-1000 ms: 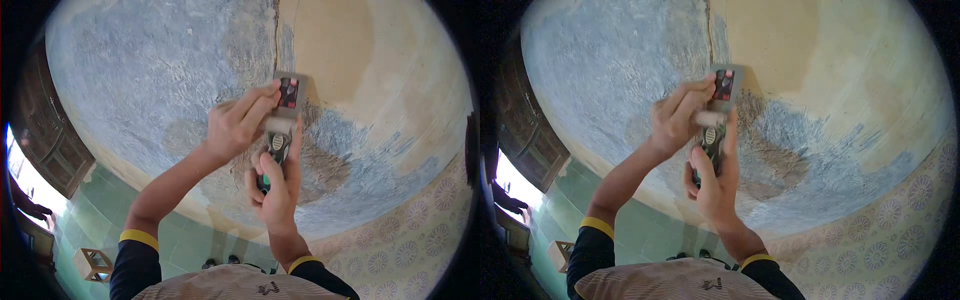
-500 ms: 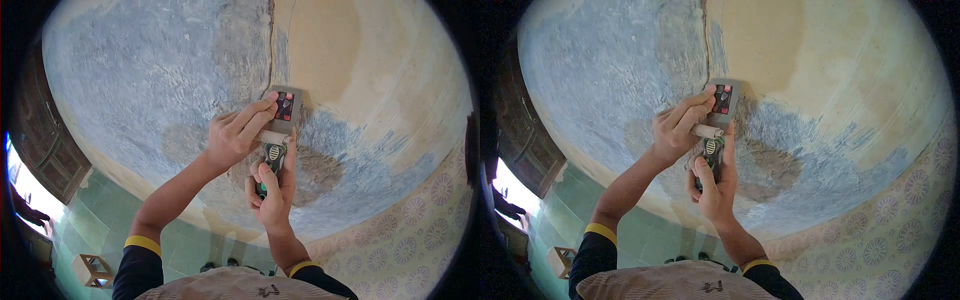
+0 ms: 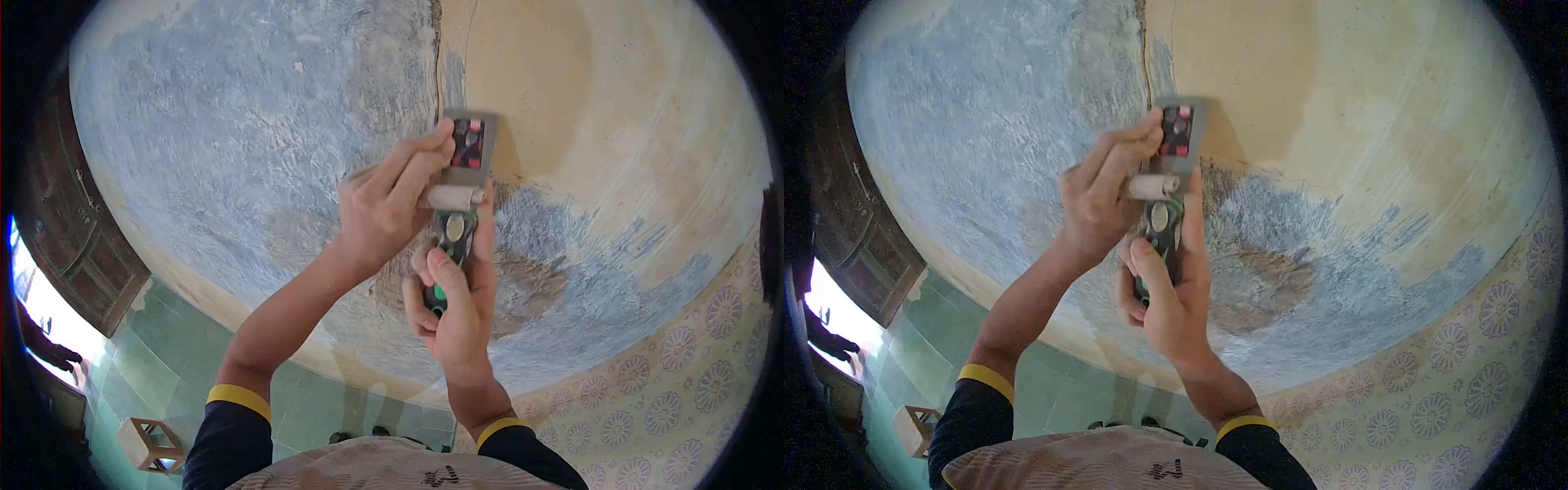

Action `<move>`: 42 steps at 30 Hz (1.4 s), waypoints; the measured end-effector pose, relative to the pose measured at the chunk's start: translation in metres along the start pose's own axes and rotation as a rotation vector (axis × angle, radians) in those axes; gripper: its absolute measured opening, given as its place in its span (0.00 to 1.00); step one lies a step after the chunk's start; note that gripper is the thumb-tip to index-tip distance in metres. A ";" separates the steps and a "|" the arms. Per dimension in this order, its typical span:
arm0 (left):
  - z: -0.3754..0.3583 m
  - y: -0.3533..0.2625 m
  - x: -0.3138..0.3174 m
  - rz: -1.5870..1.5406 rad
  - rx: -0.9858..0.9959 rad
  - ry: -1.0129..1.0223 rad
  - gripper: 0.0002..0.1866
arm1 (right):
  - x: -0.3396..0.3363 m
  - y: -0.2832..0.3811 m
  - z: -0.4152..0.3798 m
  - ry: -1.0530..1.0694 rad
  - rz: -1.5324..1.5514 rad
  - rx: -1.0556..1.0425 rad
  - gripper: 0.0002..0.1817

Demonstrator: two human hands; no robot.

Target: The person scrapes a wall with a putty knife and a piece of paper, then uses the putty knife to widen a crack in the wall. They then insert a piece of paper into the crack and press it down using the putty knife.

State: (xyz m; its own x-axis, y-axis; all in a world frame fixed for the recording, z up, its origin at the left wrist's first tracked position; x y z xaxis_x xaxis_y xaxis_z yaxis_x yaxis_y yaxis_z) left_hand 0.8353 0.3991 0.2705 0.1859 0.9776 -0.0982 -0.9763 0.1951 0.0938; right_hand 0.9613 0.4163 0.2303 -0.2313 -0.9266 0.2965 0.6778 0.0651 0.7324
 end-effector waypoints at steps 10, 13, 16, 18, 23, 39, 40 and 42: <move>-0.004 0.004 0.002 0.025 0.034 0.038 0.14 | -0.004 -0.012 -0.003 -0.013 -0.074 -0.002 0.42; 0.007 0.005 0.002 0.039 0.052 0.010 0.13 | -0.001 -0.012 0.008 -0.013 -0.059 -0.014 0.42; 0.000 0.001 0.000 0.032 0.053 0.011 0.12 | -0.003 -0.012 -0.002 -0.029 -0.083 0.000 0.42; -0.001 0.002 0.000 0.038 0.078 0.031 0.11 | -0.004 -0.012 -0.002 -0.029 -0.107 0.023 0.43; 0.001 0.001 -0.001 0.021 0.009 0.037 0.11 | 0.003 -0.011 -0.001 -0.008 -0.083 -0.025 0.43; -0.003 -0.003 0.000 0.012 -0.005 0.002 0.13 | 0.008 -0.008 -0.001 -0.044 -0.061 -0.029 0.43; -0.007 -0.005 0.000 0.030 -0.012 0.039 0.13 | 0.003 -0.010 -0.008 -0.046 -0.062 0.009 0.42; 0.000 -0.002 -0.002 0.044 0.008 0.043 0.13 | 0.001 -0.006 -0.005 -0.039 -0.063 0.040 0.42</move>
State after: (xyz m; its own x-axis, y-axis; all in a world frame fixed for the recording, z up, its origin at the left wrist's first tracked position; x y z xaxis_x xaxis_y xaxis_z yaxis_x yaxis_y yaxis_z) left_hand 0.8366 0.3963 0.2705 0.1377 0.9811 -0.1362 -0.9825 0.1527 0.1069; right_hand 0.9606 0.4128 0.2231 -0.2998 -0.9143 0.2724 0.6331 0.0229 0.7737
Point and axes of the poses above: each hand's wrist, its own z-axis towards the middle knuckle, its own x-axis out of the palm, y = z × x, the point moved 4 cm from there along z, towards the middle knuckle, and after that the axes turned 10 degrees about y, right-handed, at the moved point
